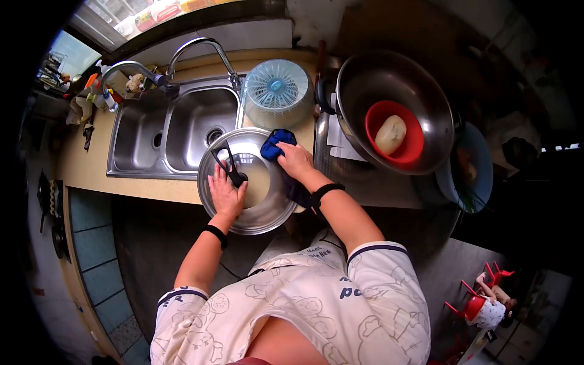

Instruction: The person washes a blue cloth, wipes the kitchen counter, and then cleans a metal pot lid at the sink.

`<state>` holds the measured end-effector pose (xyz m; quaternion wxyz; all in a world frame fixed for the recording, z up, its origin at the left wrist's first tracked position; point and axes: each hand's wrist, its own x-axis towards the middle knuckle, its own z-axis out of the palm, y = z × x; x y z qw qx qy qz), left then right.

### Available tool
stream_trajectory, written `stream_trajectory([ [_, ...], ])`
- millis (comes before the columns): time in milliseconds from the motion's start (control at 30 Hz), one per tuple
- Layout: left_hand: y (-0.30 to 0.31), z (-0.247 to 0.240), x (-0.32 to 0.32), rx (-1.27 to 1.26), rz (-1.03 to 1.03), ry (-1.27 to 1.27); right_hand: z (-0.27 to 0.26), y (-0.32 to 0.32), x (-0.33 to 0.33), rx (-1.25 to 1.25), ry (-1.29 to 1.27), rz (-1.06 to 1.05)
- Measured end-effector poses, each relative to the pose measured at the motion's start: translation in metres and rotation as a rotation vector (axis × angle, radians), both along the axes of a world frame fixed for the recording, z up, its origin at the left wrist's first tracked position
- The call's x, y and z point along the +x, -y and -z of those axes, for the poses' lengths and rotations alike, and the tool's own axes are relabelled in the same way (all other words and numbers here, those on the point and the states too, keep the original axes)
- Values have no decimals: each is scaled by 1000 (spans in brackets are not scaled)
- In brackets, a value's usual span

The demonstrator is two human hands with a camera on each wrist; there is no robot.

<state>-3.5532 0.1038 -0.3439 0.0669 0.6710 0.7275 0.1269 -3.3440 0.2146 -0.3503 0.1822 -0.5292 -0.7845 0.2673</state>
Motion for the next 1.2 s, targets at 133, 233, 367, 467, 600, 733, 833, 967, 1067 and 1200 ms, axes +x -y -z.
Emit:
stream_trajectory([
  [133,-1,0,1,2,-33,-5,2,53,18,-5,0,96],
  [233,-1,5,2,24,-30,-50,-2,112,32,-86,82,40],
  [367,-2,7,0,55,-34,-71,-6,159,24,-124,33,-67],
  [467,0,7,0,101,-33,-9,-8,161,24,-492,-101,-152],
  [600,-9,-18,-7,52,-16,329,-4,154,40,-900,-677,-23],
  [733,-10,5,-13,185,-12,561,-40,124,75,-1015,-1076,243],
  [833,0,5,-5,280,-148,554,-54,110,100,-906,-1143,313],
  [967,6,4,11,388,-327,353,-52,102,121,-834,-1150,344],
  [1067,6,3,25,439,-465,356,-56,98,121,-796,-1199,348],
  [1200,-3,35,38,651,-663,699,-54,92,116,-795,-1175,326],
])
